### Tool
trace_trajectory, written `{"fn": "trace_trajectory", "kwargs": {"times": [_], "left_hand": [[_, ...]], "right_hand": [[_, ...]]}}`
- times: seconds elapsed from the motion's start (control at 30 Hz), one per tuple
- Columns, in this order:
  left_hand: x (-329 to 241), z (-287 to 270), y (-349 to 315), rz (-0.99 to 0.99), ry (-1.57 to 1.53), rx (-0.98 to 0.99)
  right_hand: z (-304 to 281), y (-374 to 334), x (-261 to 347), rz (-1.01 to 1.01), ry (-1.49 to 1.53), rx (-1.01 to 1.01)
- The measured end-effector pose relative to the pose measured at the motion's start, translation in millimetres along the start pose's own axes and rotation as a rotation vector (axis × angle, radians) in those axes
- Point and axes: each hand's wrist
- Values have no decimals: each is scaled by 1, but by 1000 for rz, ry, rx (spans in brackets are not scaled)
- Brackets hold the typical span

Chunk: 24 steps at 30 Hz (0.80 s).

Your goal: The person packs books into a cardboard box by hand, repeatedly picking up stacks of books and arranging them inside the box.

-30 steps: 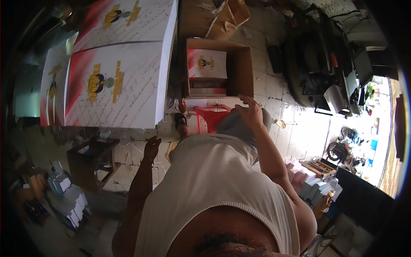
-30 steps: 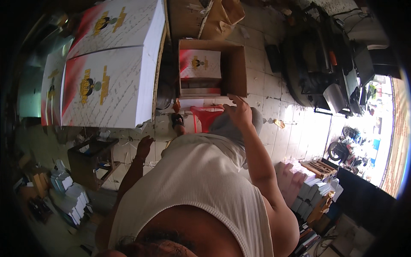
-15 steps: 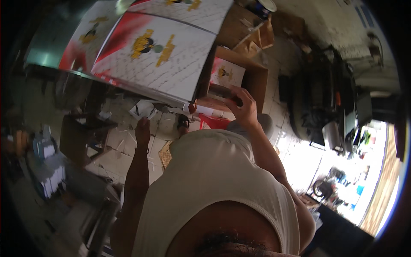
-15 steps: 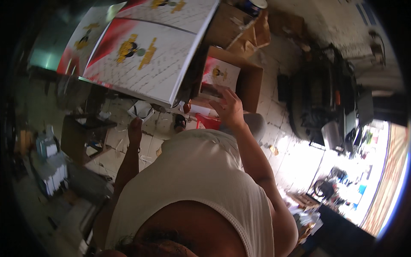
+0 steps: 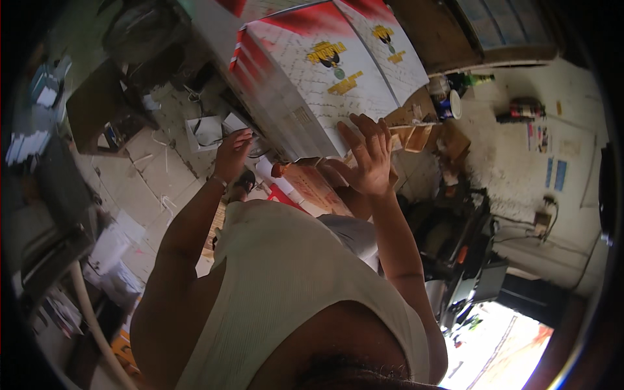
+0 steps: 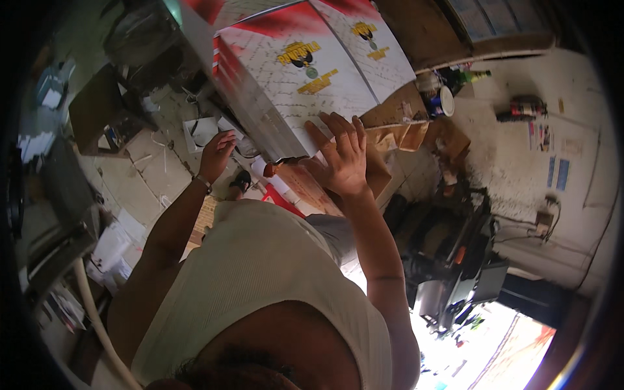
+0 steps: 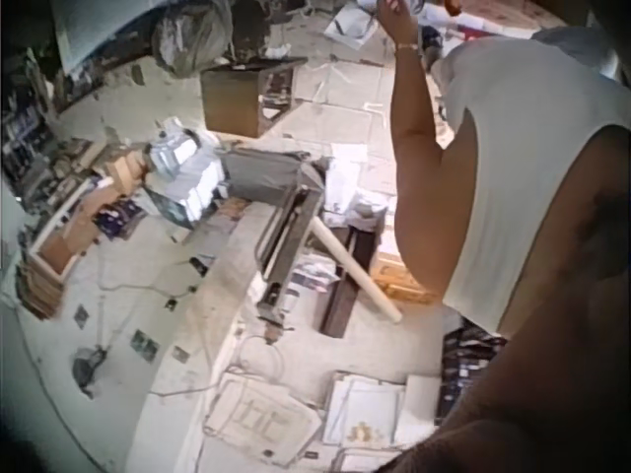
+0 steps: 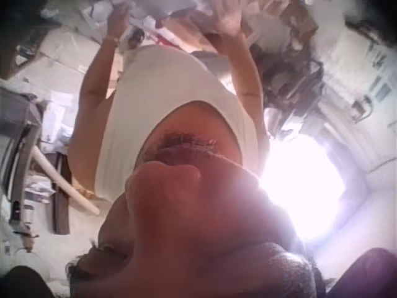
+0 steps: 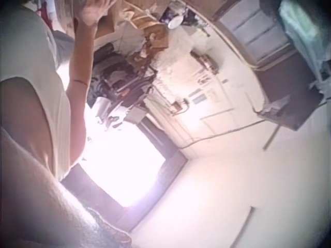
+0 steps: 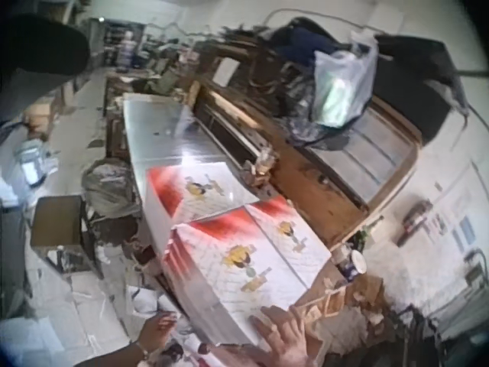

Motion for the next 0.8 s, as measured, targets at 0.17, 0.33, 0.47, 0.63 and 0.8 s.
{"fn": "trace_trajectory", "kwargs": {"times": [0.17,0.33,0.47,0.63,0.8], "left_hand": [[-40,23,-16,50,-37,47],[-96,53,-19,118,-3,144],[-122,76,-19,98,31,200],[-122,92,-18,44,-182,221],[-109,95,-12,82,-246,186]], "right_hand": [[11,14,-21,-164,4,68],[6,30,-21,-252,-5,59],[6,26,-26,-267,-35,21],[2,27,-26,-252,-31,-12],[-1,28,-28,-236,-39,-50]]}}
Point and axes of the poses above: each hand's wrist, its own y-axis towards the middle knuckle, its own z-axis out of the palm, x = y × z, and after that the axes turned 9 degrees about -x, right-handed
